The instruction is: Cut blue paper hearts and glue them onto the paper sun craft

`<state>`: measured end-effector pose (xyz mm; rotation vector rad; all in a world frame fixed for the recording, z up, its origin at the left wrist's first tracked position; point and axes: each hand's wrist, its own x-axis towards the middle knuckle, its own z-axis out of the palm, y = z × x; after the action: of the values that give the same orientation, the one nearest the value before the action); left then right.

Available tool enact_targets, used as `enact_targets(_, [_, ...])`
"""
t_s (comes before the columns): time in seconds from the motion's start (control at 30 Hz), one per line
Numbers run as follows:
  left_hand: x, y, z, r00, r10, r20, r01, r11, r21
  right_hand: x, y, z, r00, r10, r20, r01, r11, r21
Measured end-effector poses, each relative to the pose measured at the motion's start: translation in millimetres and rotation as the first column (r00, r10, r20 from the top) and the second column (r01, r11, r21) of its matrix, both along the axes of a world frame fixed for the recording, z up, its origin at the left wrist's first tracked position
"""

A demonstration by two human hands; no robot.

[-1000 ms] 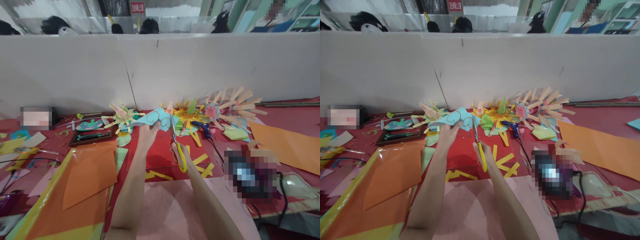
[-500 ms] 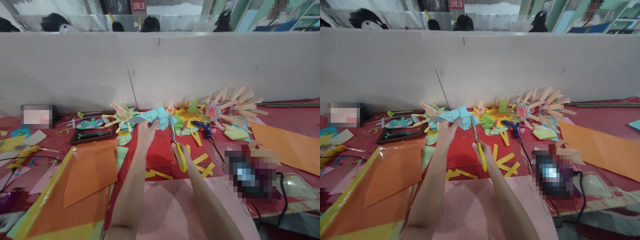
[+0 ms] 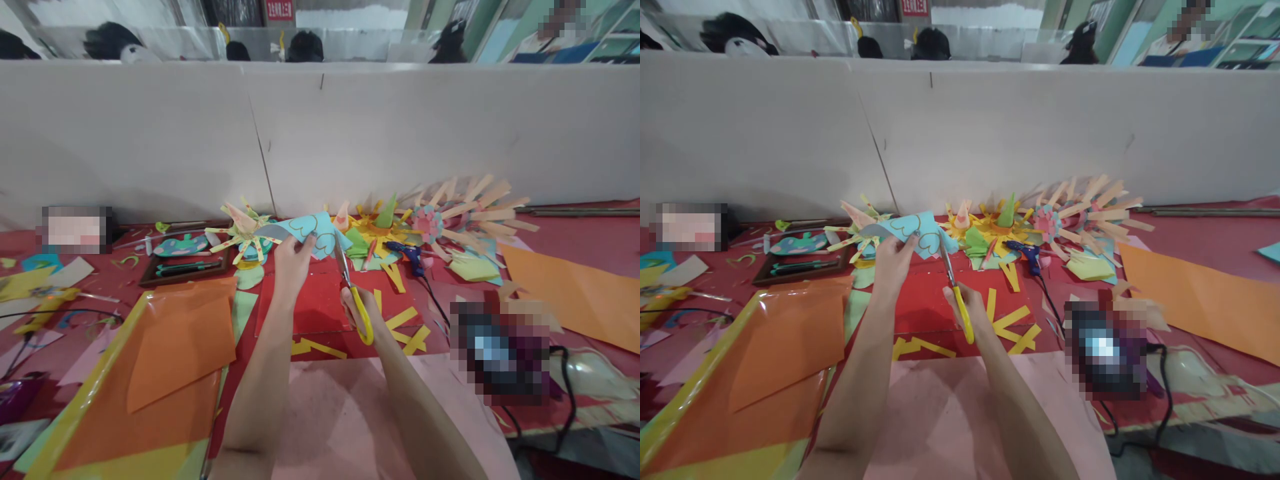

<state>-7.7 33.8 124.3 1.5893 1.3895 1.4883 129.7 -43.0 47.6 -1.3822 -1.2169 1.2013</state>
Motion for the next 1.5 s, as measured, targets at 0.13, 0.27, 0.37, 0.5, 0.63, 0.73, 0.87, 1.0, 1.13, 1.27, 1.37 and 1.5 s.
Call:
enact_targets(0.13, [8.8, -2.0, -2.1, 0.993, -0.035, 0.112, 0.035, 0.999, -0.003, 0.8, 0.1, 1.8, 1.000, -0.006, 0.010, 0.005, 1.000, 0.017])
enact_targets(0.27, [21.0, -3.9, -7.5, 0.964, -0.114, 0.238, 0.117, 0.993, 0.001, 2.6, 0.8, 4.3, 1.000, -0.015, 0.025, 0.014, 0.999, 0.038])
enact_targets(0.37, [25.8, -6.2, -7.9, 0.970, -0.095, 0.224, 0.097, 0.995, 0.001, 2.5, 1.7, 3.9, 0.999, -0.015, 0.032, 0.013, 0.999, 0.050])
enact_targets(0.5, [24.8, -7.1, -5.1, 0.976, -0.045, 0.215, 0.049, 0.999, -0.016, 1.4, 1.7, -0.8, 0.999, 0.000, 0.035, -0.001, 0.998, 0.055])
enact_targets(0.63, [21.0, -4.2, -5.7, 0.961, -0.068, 0.268, 0.074, 0.997, -0.011, 0.2, 0.3, -5.8, 0.999, 0.039, 0.010, -0.040, 0.998, 0.057])
enact_targets(0.73, [19.4, -3.6, -5.9, 0.965, -0.072, 0.252, 0.073, 0.997, 0.006, -1.2, -1.0, -5.1, 0.997, 0.072, -0.028, -0.070, 0.996, 0.056])
enact_targets(0.87, [20.5, -7.3, -3.0, 0.986, -0.075, 0.151, 0.073, 0.997, 0.018, -2.4, -1.9, 0.7, 0.990, 0.114, -0.085, -0.110, 0.993, 0.052])
enact_targets(1.0, [23.4, -11.2, -1.5, 0.995, -0.088, 0.039, 0.088, 0.996, -0.013, -1.6, -1.6, 3.6, 0.987, 0.092, -0.128, -0.088, 0.995, 0.039])
enact_targets(1.13, [24.1, -12.4, -1.7, 0.996, -0.093, -0.001, 0.093, 0.995, -0.023, -0.9, -1.4, 3.8, 0.992, 0.066, -0.108, -0.062, 0.997, 0.045])
enact_targets(1.27, [23.2, -12.0, -1.5, 0.996, -0.093, -0.012, 0.093, 0.996, -0.014, -1.6, -1.6, 4.9, 0.994, 0.043, -0.098, -0.040, 0.999, 0.023])
enact_targets(1.37, [22.7, -11.3, -2.0, 0.996, -0.088, -0.024, 0.087, 0.996, -0.011, -2.2, -1.8, 6.1, 0.994, 0.035, -0.102, -0.035, 0.999, 0.002])
enact_targets(1.5, [22.1, -10.0, -3.5, 0.995, -0.098, -0.015, 0.098, 0.995, -0.013, -1.9, -2.9, 8.5, 0.995, 0.032, -0.096, -0.033, 0.999, -0.012])
